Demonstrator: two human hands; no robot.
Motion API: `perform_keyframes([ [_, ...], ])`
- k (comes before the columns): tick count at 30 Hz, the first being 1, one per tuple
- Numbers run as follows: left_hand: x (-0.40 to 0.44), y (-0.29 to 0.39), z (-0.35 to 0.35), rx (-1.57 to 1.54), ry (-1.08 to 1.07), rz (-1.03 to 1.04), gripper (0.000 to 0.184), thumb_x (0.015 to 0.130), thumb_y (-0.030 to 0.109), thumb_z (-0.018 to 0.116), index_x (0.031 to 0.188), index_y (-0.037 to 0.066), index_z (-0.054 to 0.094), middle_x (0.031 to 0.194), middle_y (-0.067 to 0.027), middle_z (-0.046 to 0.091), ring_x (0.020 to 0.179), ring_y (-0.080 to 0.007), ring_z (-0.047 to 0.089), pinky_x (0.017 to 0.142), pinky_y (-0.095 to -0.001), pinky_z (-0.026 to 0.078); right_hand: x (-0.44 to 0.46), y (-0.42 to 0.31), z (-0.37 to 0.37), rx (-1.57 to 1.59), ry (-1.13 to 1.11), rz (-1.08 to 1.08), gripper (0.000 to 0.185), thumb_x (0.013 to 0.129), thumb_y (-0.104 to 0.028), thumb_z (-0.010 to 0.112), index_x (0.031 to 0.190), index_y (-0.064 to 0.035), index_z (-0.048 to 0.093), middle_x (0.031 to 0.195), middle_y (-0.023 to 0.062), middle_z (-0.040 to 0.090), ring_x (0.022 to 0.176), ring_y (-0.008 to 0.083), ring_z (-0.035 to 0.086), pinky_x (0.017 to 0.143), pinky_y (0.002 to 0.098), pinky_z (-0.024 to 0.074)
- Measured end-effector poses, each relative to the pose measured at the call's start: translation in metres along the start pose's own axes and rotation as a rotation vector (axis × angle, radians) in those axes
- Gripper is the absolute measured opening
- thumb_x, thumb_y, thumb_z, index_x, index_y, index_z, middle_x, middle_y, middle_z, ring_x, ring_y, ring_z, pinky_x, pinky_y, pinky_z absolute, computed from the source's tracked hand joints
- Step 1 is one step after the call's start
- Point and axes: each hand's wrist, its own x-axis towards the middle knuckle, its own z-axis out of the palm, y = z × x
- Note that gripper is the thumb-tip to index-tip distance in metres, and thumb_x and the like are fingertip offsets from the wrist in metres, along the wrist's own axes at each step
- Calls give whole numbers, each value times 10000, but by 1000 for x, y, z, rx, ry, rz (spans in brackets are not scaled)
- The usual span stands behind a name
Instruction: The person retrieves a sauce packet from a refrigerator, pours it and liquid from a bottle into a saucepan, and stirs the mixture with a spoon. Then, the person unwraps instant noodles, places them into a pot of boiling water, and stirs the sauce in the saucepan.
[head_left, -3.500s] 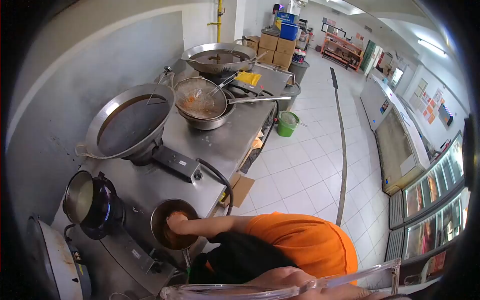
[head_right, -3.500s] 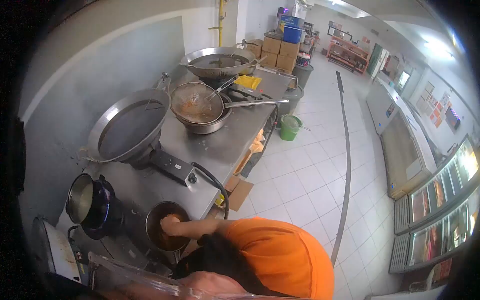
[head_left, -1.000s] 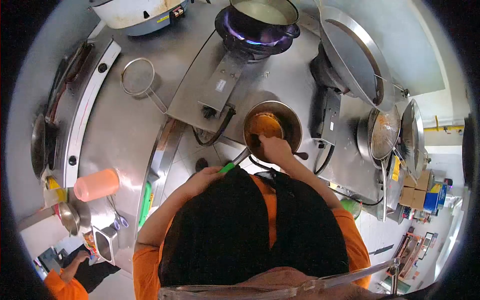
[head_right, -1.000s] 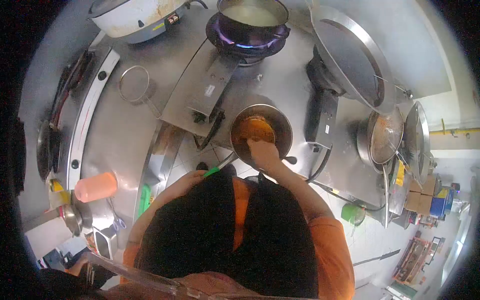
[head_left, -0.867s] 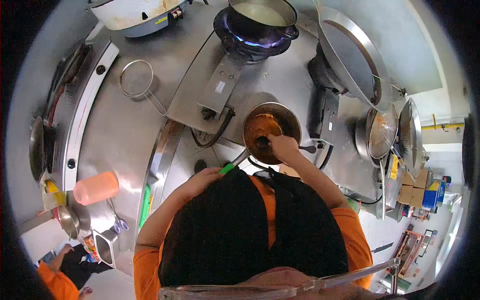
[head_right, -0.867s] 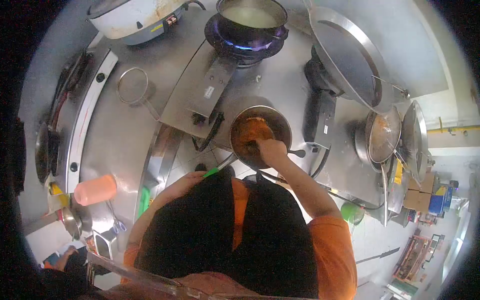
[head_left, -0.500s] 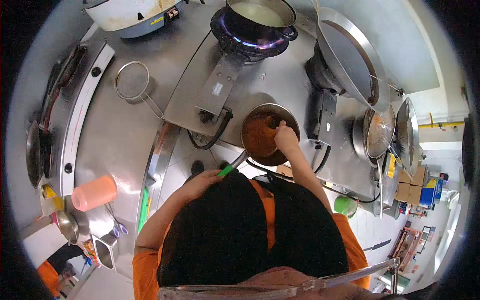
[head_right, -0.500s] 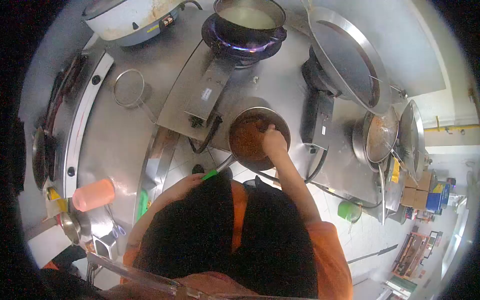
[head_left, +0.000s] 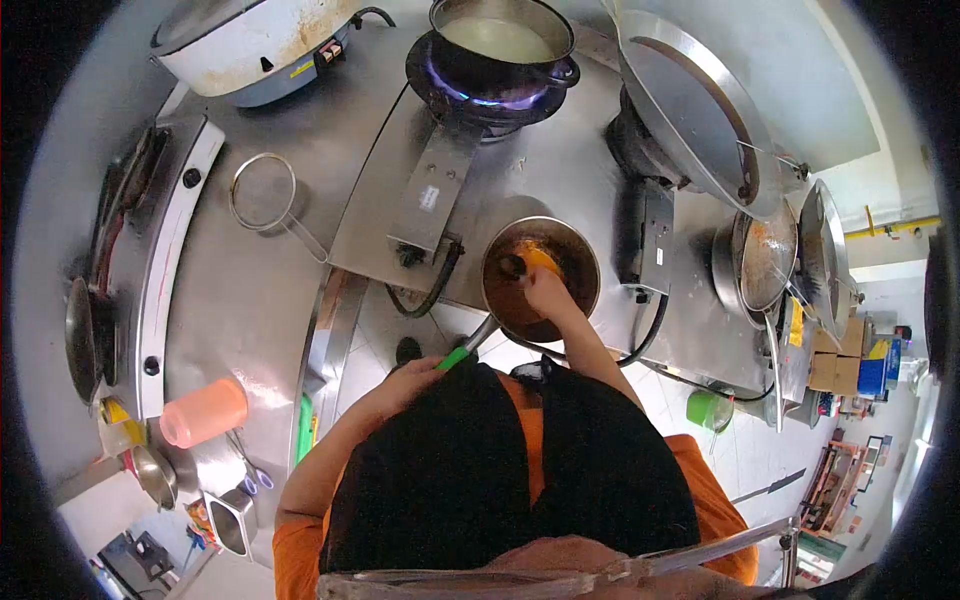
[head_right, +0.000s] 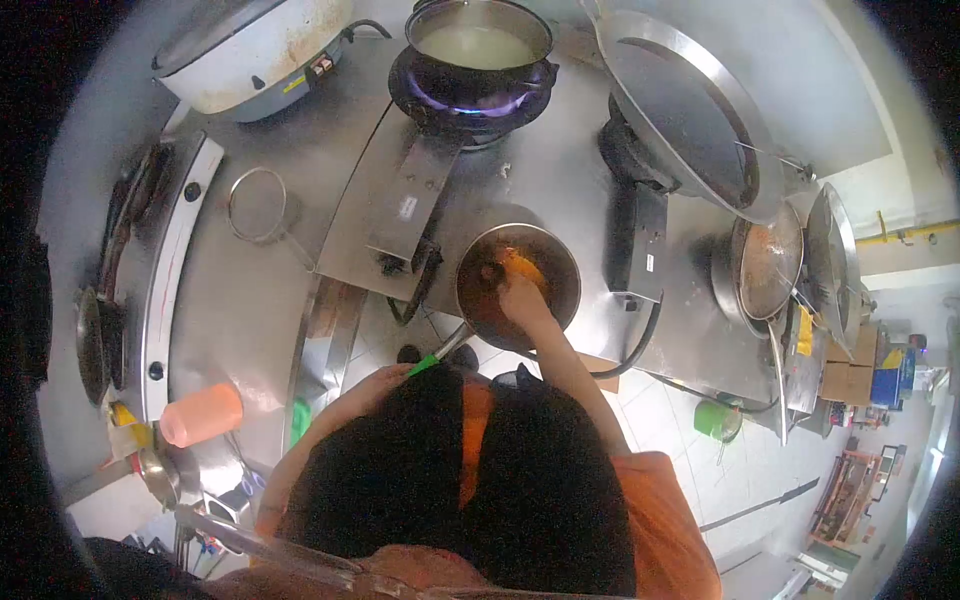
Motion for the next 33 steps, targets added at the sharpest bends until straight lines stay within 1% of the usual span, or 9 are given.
perform_keyframes([
  [3, 5, -12, -1, -107, -4, -21, 372, 866, 223, 418, 1161, -1, 452, 1018, -66, 539, 922, -138, 475, 841, -250, 349, -15, 0, -4, -324, 118, 178, 203, 790, -126, 465, 902, 40, 499, 895, 232, 536, 785, 382, 569, 699, 410, 481],
  [7, 2, 0, 2, -90, 26, -32, 380, 867, 217, 419, 1188, 14, 429, 1007, -58, 541, 915, -136, 471, 835, -247, 348, -19, -5, -22, -590, 56, 192, 192, 786, -70, 442, 905, 33, 552, 909, 198, 528, 789, 300, 599, 652, 350, 515],
  [13, 2, 6, 2, -118, -25, 2, 406, 871, 200, 415, 1245, 47, 380, 1024, -37, 528, 888, -106, 472, 814, -228, 359, -7, -3, -20, -589, 87, 276, 183, 793, -87, 448, 831, 13, 596, 898, 197, 570, 787, 312, 607, 650, 344, 517],
  [15, -6, 25, 1, -62, -54, -33, 404, 872, 188, 417, 1251, 54, 376, 1038, -28, 518, 878, -92, 472, 797, -215, 369, 2, 0, -11, -526, 83, 185, 167, 769, -63, 453, 800, 19, 595, 834, 209, 587, 755, 310, 611, 629, 346, 517],
  [21, -6, 29, 2, -313, -68, -113, 391, 868, 131, 419, 1249, 56, 380, 1064, -19, 503, 886, -83, 469, 776, -199, 384, -10, -44, 13, -476, 2, 68, 214, 766, -95, 423, 734, 7, 607, 730, 192, 594, 668, 301, 611, 617, 369, 504],
  [24, -8, 33, 3, -407, -94, -88, 394, 870, 136, 415, 1251, 42, 372, 1075, -28, 501, 911, -96, 470, 807, -211, 375, -27, -43, 13, -628, -5, -240, 173, 735, -99, 464, 733, -26, 620, 729, 157, 609, 666, 276, 618, 568, 339, 508],
  [28, 0, 3, 2, -444, -64, -27, 400, 867, 129, 412, 1251, 28, 370, 1092, -37, 499, 946, -113, 467, 850, -221, 352, -32, -35, -24, -777, -199, -430, 157, 722, -106, 483, 733, -15, 611, 716, 148, 598, 710, 260, 613, 589, 346, 501],
  [29, 0, 4, 1, -416, -48, -35, 400, 865, 125, 409, 1250, 25, 370, 1096, -38, 498, 951, -116, 466, 858, -223, 347, -31, -34, -33, -771, -283, -354, 153, 713, -73, 484, 768, -45, 623, 779, 113, 584, 791, 250, 582, 701, 349, 474],
  [33, -4, 13, -1, -422, -37, -56, 404, 857, 107, 405, 1252, 28, 371, 1111, -41, 498, 961, -117, 465, 862, -223, 344, -16, -2, -48, -867, -342, -682, 208, 685, -74, 526, 857, -133, 626, 876, 45, 541, 868, 238, 537, 825, 375, 394],
])
